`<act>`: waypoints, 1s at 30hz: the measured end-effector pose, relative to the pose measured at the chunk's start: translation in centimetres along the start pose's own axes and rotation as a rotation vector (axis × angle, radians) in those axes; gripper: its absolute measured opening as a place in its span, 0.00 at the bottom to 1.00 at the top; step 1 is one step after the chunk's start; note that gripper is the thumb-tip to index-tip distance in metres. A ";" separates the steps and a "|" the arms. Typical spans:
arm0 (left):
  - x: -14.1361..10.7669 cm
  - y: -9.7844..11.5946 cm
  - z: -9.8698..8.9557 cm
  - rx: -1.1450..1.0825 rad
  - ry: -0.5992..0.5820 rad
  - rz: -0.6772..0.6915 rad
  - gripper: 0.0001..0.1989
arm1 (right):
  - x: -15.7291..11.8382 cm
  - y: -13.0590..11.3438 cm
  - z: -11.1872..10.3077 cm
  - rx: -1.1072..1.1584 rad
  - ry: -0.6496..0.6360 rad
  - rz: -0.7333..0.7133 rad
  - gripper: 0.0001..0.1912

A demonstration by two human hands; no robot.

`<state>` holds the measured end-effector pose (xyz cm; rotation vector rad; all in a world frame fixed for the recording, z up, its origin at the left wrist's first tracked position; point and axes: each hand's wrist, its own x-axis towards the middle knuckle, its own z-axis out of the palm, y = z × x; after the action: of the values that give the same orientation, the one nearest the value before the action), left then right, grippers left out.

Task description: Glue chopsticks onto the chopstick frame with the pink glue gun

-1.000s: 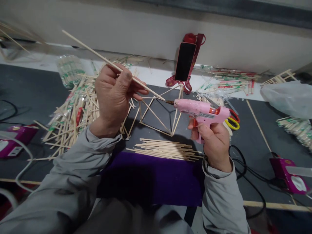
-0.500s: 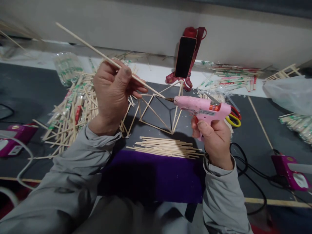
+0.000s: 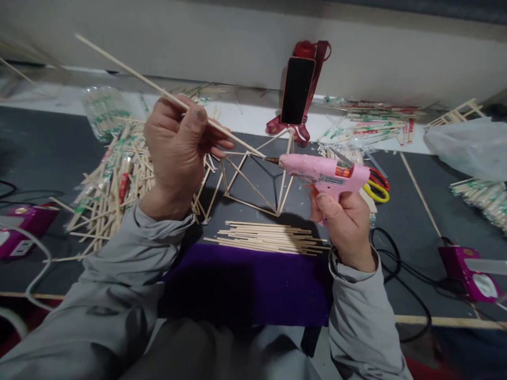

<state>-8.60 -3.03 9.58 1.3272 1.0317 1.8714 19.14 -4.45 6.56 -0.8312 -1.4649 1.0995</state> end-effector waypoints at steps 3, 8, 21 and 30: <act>0.0 0.0 0.0 -0.004 0.020 0.028 0.16 | 0.0 0.1 0.0 -0.015 -0.009 0.008 0.09; 0.3 0.1 0.2 -0.045 0.065 0.105 0.16 | 0.1 -0.3 0.4 0.136 0.030 0.084 0.10; -0.3 1.2 1.3 -0.021 0.067 0.237 0.13 | 1.5 -0.4 -1.1 0.442 -0.120 0.224 0.22; -0.3 0.9 1.3 -0.044 0.047 0.204 0.17 | 1.3 0.2 -1.0 0.338 -0.075 0.191 0.21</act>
<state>-7.36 -3.39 10.44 1.4140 0.9009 2.0720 19.83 -3.03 6.85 -0.7042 -1.2299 1.4884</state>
